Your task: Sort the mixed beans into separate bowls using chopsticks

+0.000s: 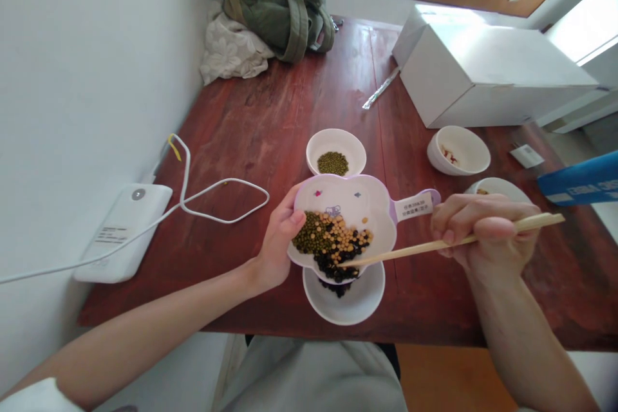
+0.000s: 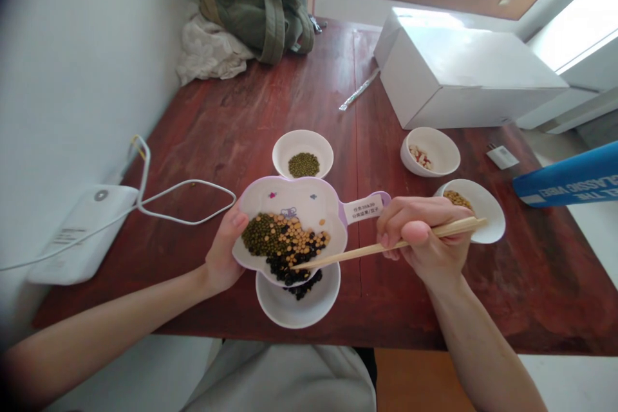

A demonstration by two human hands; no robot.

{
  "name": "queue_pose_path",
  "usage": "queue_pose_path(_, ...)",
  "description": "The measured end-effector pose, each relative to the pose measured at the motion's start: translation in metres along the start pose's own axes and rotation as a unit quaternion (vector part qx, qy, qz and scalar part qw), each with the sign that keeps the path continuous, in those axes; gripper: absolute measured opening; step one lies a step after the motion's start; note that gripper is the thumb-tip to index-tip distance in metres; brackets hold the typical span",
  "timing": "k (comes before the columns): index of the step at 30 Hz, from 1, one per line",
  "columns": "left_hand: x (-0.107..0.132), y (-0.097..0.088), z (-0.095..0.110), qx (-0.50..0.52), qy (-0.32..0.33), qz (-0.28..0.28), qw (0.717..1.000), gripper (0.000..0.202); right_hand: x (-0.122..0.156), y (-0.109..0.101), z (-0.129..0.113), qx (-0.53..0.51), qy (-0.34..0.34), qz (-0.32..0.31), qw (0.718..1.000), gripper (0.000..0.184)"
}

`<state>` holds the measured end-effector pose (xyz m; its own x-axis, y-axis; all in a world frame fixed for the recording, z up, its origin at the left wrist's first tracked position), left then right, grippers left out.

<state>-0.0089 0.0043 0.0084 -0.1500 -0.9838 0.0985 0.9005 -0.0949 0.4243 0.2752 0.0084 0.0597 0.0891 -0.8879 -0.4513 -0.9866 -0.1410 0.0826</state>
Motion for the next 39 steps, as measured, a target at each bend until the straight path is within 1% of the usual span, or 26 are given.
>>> queue_pose_path(3,0.000,0.001,0.001,0.006,-0.009,0.004,1.000,0.060,0.003,-0.003,0.001,0.004,-0.005,0.023,1.000,0.058)
queue_pose_path(5,0.000,0.002,0.002,0.010,-0.010,0.005,1.000,0.060,0.004,-0.004,0.002,0.003,-0.010,0.027,1.000,0.057)
queue_pose_path(9,0.001,0.003,0.005,0.014,-0.028,-0.002,0.999,0.061,0.005,-0.006,0.000,0.006,-0.009,-0.002,1.000,0.057)
queue_pose_path(14,0.000,0.003,0.009,0.020,-0.037,0.000,0.999,0.060,0.003,-0.008,-0.003,0.020,-0.024,-0.015,0.999,0.062)
queue_pose_path(19,-0.002,0.002,0.011,0.022,-0.039,-0.029,0.999,0.062,0.002,-0.005,0.003,0.009,-0.002,-0.057,0.998,0.060)
queue_pose_path(21,-0.003,0.000,0.011,0.018,-0.035,-0.035,0.999,0.063,0.002,-0.003,0.004,0.011,-0.003,-0.067,0.998,0.060)
queue_pose_path(30,-0.006,-0.006,0.006,0.023,-0.019,-0.074,0.997,0.057,0.002,0.000,0.000,-0.004,0.006,-0.062,0.998,0.057)
queue_pose_path(32,-0.007,-0.006,0.007,0.012,-0.027,-0.069,0.997,0.058,0.003,0.000,0.000,-0.011,0.010,-0.056,0.998,0.056)
queue_pose_path(35,-0.006,-0.004,0.011,-0.010,-0.035,-0.044,0.998,0.059,0.002,0.001,0.003,-0.034,0.013,-0.052,0.998,0.054)
queue_pose_path(39,-0.006,-0.004,0.011,-0.019,-0.022,-0.020,0.999,0.056,-0.002,0.004,0.005,-0.070,0.019,-0.032,0.997,0.053)
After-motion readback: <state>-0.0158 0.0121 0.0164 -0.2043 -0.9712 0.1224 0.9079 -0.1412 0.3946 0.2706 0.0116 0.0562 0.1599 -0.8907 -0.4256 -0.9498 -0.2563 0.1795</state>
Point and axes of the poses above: each hand's wrist, its own x-axis away from the middle knuckle, its own y-axis out of the palm, z = x × y, the point moved 1 cm from there along -x, towards the middle knuckle, and after that the axes turned 5 degrees about -x, right-handed, at the moved point
